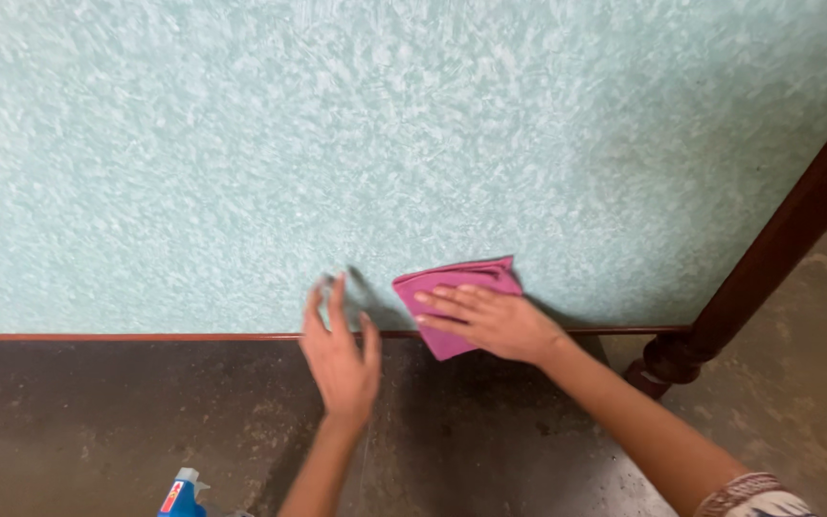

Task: The person cleans the side of a light blue upholstered bed frame using a pink cloth. They spray a cleaning solution from a blue bottle onto the surface and wipe it down repeatedly with the cloth, moving along the length of the frame.

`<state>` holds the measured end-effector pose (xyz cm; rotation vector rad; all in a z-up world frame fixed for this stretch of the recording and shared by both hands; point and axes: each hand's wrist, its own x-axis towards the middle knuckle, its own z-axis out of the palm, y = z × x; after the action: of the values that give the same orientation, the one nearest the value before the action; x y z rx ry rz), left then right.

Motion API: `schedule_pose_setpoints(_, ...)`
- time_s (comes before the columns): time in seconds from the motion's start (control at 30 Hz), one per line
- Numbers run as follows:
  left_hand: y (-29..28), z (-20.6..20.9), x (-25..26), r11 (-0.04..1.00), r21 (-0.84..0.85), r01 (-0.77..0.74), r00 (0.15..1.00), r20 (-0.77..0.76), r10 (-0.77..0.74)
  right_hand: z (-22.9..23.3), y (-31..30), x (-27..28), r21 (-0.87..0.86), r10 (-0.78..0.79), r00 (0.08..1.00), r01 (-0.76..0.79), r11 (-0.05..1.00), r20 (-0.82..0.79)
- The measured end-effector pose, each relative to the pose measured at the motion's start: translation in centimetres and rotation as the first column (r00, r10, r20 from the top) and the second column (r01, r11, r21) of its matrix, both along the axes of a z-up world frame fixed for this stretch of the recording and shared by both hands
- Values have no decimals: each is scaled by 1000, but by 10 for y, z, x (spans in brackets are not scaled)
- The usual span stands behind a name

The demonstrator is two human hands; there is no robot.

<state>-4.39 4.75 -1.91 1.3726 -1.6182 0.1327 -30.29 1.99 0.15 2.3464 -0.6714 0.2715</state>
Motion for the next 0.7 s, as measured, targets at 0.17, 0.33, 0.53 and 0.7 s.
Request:
schedule_pose_setpoints(0.17, -29, 8, 43, 974, 79, -211, 879, 451, 154, 8, 6, -110, 17, -145, 977, 150, 989, -158)
schedule_pose_setpoints(0.33, -35, 30, 50, 865, 270, -424, 812, 536, 231, -2, 32, -236, -1, -264, 955, 266, 964, -132)
schedule_pose_setpoints(0.53, -36, 34, 43, 926, 206, -316, 872, 448, 198, 15, 26, -184, -168, -384, 800, 347, 923, -461)
schedule_pose_setpoints(0.7, -43, 32, 44, 902, 253, -349, 854, 483, 194, 37, 2, -18, -104, -323, 844, 309, 945, -428)
